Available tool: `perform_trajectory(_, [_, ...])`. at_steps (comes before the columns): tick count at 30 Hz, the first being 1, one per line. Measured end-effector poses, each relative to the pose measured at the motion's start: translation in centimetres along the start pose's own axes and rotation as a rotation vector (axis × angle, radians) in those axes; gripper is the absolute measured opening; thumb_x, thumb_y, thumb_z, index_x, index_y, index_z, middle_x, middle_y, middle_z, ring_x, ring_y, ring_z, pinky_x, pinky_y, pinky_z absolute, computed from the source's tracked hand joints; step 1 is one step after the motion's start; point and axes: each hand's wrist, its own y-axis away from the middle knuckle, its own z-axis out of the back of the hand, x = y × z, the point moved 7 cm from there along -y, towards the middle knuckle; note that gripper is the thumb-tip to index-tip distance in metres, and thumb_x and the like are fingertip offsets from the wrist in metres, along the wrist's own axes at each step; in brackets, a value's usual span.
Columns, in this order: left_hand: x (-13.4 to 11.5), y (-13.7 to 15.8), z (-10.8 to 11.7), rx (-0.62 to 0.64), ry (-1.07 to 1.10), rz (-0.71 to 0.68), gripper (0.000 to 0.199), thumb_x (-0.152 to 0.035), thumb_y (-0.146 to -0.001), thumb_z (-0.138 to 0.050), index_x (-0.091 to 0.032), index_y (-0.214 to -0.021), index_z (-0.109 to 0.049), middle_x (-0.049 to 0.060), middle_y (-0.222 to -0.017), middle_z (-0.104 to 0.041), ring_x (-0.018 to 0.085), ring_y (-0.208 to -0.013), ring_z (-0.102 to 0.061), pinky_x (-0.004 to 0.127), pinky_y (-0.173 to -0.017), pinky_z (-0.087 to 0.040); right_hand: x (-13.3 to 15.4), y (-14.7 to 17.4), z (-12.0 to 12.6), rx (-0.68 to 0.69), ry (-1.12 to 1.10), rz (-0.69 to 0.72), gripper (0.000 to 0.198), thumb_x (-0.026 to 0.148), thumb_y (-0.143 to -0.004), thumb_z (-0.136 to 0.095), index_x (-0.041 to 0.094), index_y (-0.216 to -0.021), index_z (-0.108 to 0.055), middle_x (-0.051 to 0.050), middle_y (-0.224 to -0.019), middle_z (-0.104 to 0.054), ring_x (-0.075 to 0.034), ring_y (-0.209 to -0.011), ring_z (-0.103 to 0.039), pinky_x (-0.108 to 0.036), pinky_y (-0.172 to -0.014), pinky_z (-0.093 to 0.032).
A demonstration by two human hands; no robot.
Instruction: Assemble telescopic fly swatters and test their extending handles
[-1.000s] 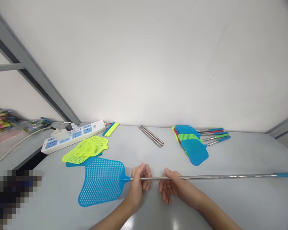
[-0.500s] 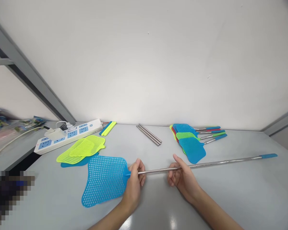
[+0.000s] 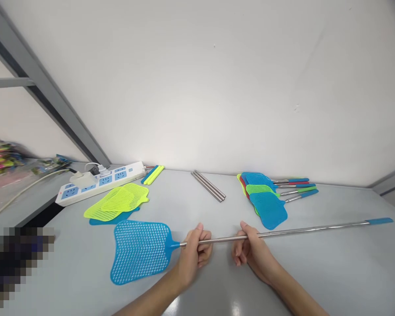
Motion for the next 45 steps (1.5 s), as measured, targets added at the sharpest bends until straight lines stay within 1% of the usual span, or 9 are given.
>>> perform_trajectory(6, [0.8, 0.4, -1.1, 0.078, 0.025, 0.118, 0.046, -0.051, -0.079, -0.027, -0.019, -0.046, -0.023, -0.008, -0.036, -0.019, 0.004, -0.031, -0.010, 0.018, -0.030, -0.007, -0.2, 0.0, -0.9, 0.141, 0.117, 0.012, 0.062, 0.046, -0.082, -0.025, 0.011, -0.044, -0.060, -0.003, -0.033, -0.046, -0.013, -0.034, -0.048, -0.025, -0.042, -0.034])
perform_trajectory(12, [1.2, 0.5, -1.4, 0.095, 0.026, 0.148, 0.046, -0.050, -0.080, -0.026, -0.019, -0.046, -0.027, -0.008, -0.035, -0.021, 0.004, -0.030, -0.014, 0.018, -0.030, -0.011, 0.0, 0.2, -1.1, 0.167, 0.146, 0.027, 0.066, 0.048, -0.083, -0.020, 0.011, -0.046, -0.061, -0.004, -0.037, -0.050, -0.013, -0.037, -0.048, -0.026, -0.044, -0.036])
perform_trajectory(18, [1.6, 0.3, -1.5, 0.153, 0.025, 0.184, 0.047, -0.052, -0.079, -0.025, -0.018, -0.046, -0.028, -0.008, -0.034, -0.023, 0.005, -0.029, -0.016, 0.018, -0.032, -0.014, -0.1, 0.5, -1.7, 0.229, 0.282, 0.061, 0.072, 0.054, -0.081, -0.012, 0.012, -0.054, -0.063, -0.005, -0.042, -0.053, -0.013, -0.042, -0.050, -0.024, -0.045, -0.035])
perform_trajectory(22, [1.9, 0.5, -1.7, 0.167, 0.024, 0.218, 0.047, -0.051, -0.080, -0.023, -0.018, -0.048, -0.030, -0.007, -0.035, -0.024, 0.005, -0.029, -0.019, 0.019, -0.033, -0.015, 0.1, 0.6, -2.2, 0.239, 0.330, 0.085, 0.075, 0.055, -0.081, -0.008, 0.012, -0.055, -0.064, -0.004, -0.041, -0.051, -0.012, -0.043, -0.048, -0.024, -0.045, -0.034])
perform_trajectory(24, [1.9, 0.6, -1.9, 0.165, -0.006, 0.204, 0.047, -0.049, -0.081, -0.023, -0.018, -0.048, -0.032, -0.007, -0.035, -0.026, 0.005, -0.030, -0.021, 0.020, -0.035, -0.016, 0.1, 0.5, -2.2, 0.233, 0.349, 0.098, 0.074, 0.055, -0.081, -0.009, 0.013, -0.055, -0.064, -0.003, -0.041, -0.049, -0.012, -0.043, -0.047, -0.024, -0.045, -0.034])
perform_trajectory(29, [1.0, 0.6, -2.0, 0.120, -0.037, 0.075, 0.047, -0.047, -0.083, -0.024, -0.017, -0.047, -0.034, -0.006, -0.033, -0.027, 0.008, -0.036, -0.034, 0.020, -0.040, -0.024, -0.5, 0.2, -1.9, 0.205, 0.468, 0.139, 0.067, 0.054, -0.081, -0.014, 0.013, -0.063, -0.065, -0.002, -0.046, -0.050, -0.011, -0.044, -0.041, -0.023, -0.046, -0.033])
perform_trajectory(37, [0.0, 0.2, -1.6, 0.103, -0.031, 0.078, 0.042, -0.045, -0.082, -0.028, -0.018, -0.051, -0.034, -0.007, -0.035, -0.026, 0.007, -0.033, -0.025, 0.021, -0.038, -0.022, -0.7, 0.0, -1.8, 0.198, 0.419, 0.105, 0.064, 0.054, -0.081, -0.016, 0.012, -0.070, -0.064, -0.002, -0.049, -0.050, -0.010, -0.043, -0.042, -0.022, -0.044, -0.033])
perform_trajectory(41, [0.2, 0.0, -1.3, 0.080, -0.042, 0.076, 0.045, -0.050, -0.081, -0.027, -0.017, -0.051, -0.035, -0.007, -0.035, -0.026, 0.007, -0.033, -0.027, 0.021, -0.039, -0.024, -0.5, 0.0, -1.8, 0.204, 0.385, 0.086, 0.067, 0.055, -0.080, -0.015, 0.012, -0.064, -0.063, -0.002, -0.048, -0.050, -0.010, -0.043, -0.043, -0.022, -0.044, -0.034])
perform_trajectory(45, [-0.2, -0.5, -0.4, -0.017, 0.025, 0.018, 0.045, -0.053, -0.078, -0.026, -0.018, -0.050, -0.035, -0.007, -0.033, -0.025, 0.007, -0.032, -0.025, 0.020, -0.037, -0.022, -0.5, -0.1, -1.6, 0.180, 0.348, 0.065, 0.067, 0.056, -0.080, -0.017, 0.011, -0.054, -0.060, -0.004, -0.048, -0.052, -0.010, -0.042, -0.045, -0.022, -0.042, -0.034])
